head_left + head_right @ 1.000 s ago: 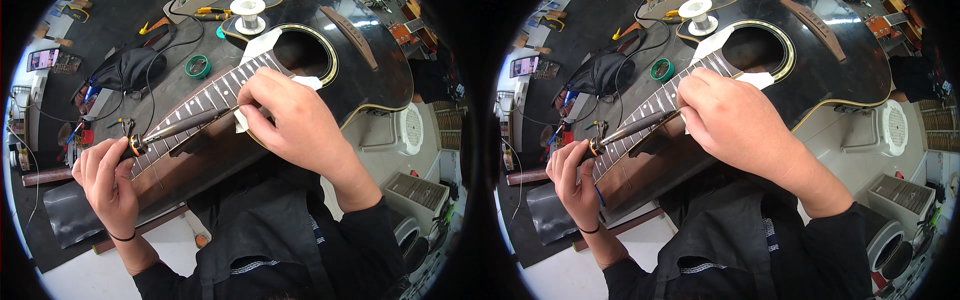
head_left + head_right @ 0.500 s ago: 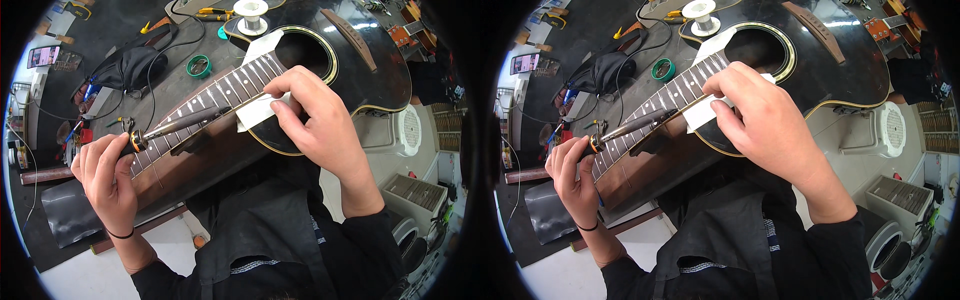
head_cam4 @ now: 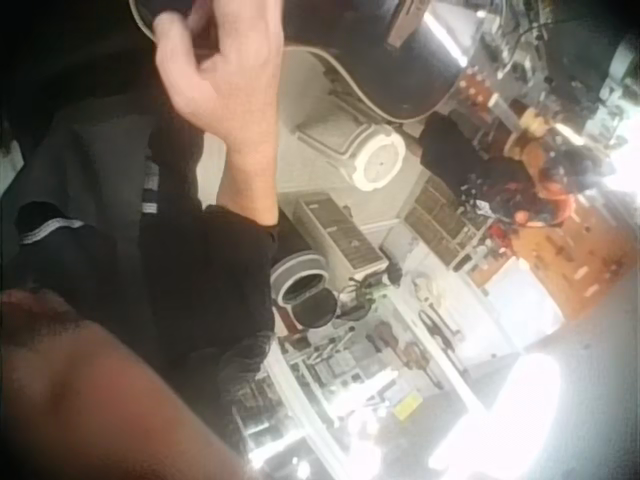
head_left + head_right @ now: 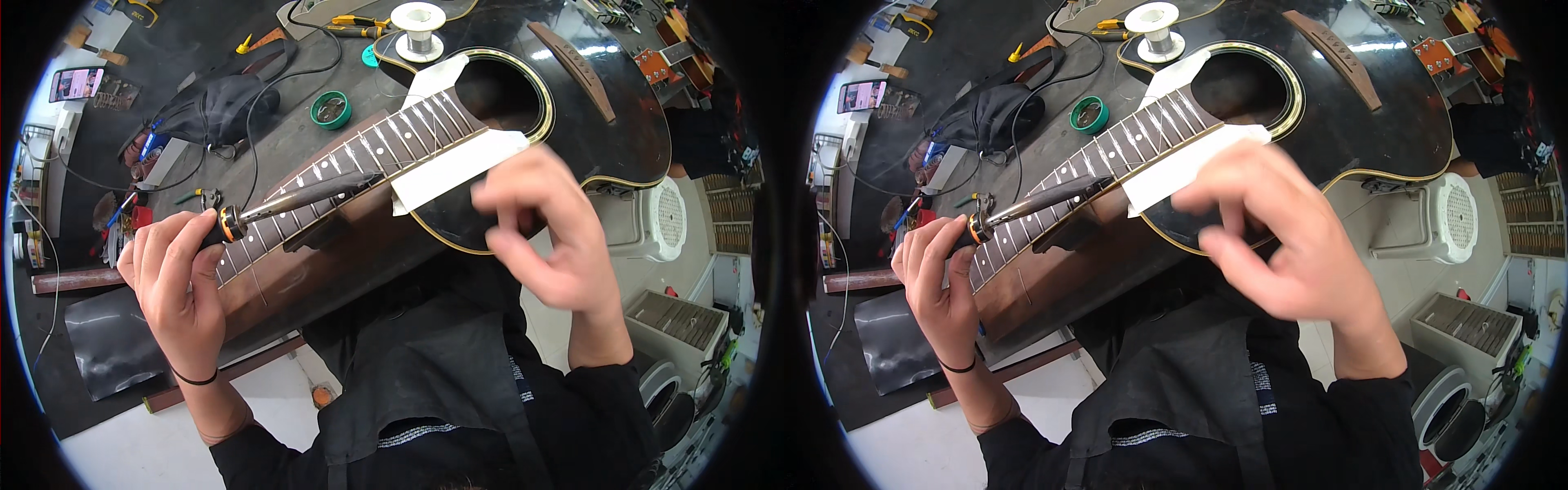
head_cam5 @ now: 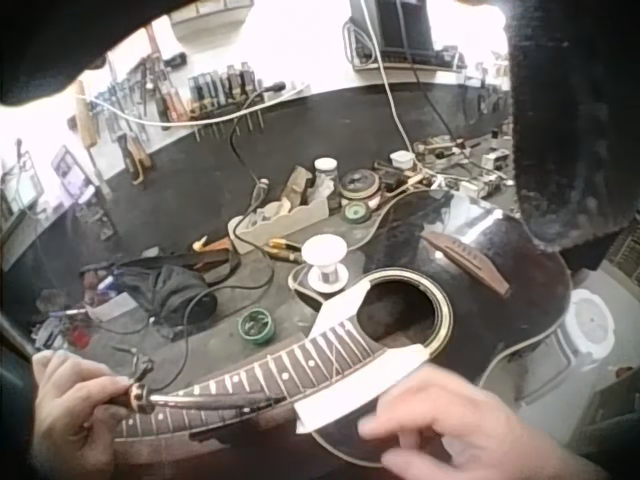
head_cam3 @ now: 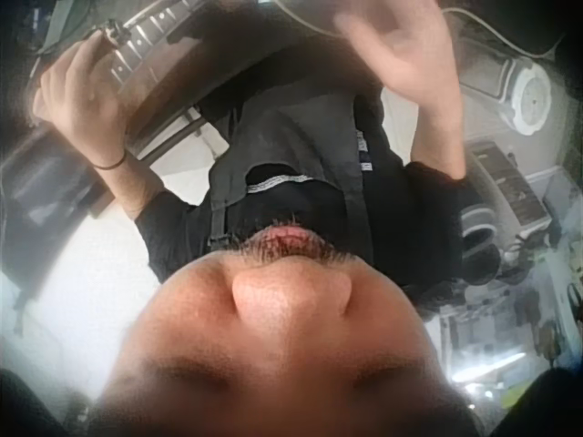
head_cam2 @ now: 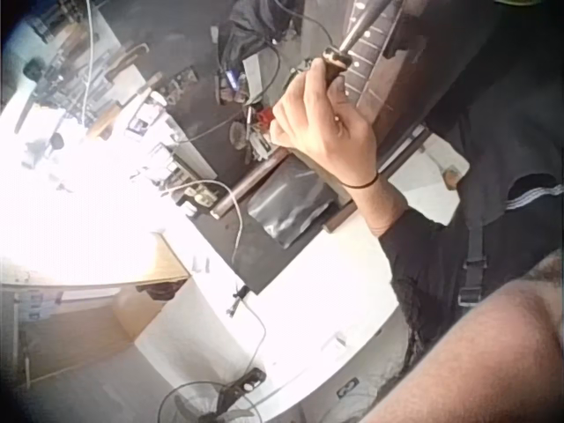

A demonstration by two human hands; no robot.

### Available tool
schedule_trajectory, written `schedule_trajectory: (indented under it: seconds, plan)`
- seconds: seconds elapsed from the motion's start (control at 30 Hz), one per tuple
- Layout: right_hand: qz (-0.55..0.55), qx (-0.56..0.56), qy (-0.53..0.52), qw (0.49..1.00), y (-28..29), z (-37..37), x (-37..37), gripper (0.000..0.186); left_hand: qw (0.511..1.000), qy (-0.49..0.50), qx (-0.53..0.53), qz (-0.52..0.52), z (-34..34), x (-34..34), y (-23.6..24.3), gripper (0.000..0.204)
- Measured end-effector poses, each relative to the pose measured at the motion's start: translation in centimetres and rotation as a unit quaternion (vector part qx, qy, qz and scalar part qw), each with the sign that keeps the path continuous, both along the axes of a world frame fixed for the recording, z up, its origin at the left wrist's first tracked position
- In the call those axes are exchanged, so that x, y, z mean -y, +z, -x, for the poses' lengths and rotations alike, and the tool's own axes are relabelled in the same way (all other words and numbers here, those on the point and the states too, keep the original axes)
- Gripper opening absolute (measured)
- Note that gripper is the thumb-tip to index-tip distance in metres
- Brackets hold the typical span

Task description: The person uses a soldering iron to apply heat to the fretboard of an acoustic guitar while feeding solder wire along the frets. They move the soldering iron along the neck, applying heat and solder to multiple frets in sequence.

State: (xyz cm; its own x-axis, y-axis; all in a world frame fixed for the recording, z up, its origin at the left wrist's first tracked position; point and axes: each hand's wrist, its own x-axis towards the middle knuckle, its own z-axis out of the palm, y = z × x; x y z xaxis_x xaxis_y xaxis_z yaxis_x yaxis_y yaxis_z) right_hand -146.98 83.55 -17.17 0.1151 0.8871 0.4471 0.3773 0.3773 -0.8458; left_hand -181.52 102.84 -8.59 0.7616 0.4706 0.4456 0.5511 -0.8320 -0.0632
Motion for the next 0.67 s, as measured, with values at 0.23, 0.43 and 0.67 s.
schedule_trajectory:
  seconds: [0.23,0.43,0.67]
  plan:
    - [0.408,0.006,0.36,0.839,-1.7,-3.1,3.0,0.022,1.0,-0.008,-0.008,0.008,-0.1,0.0,0.3,0.028]
    - [0.255,0.299,-0.034,0.919,-18.1,-1.3,3.9,0.036,1.0,-0.001,-0.001,0.003,-0.4,-0.4,0.1,0.028]
    - [0.073,0.151,-0.067,0.983,-24.0,5.7,3.2,0.077,1.0,-0.008,0.006,-0.001,-0.5,-0.6,0.2,0.029]
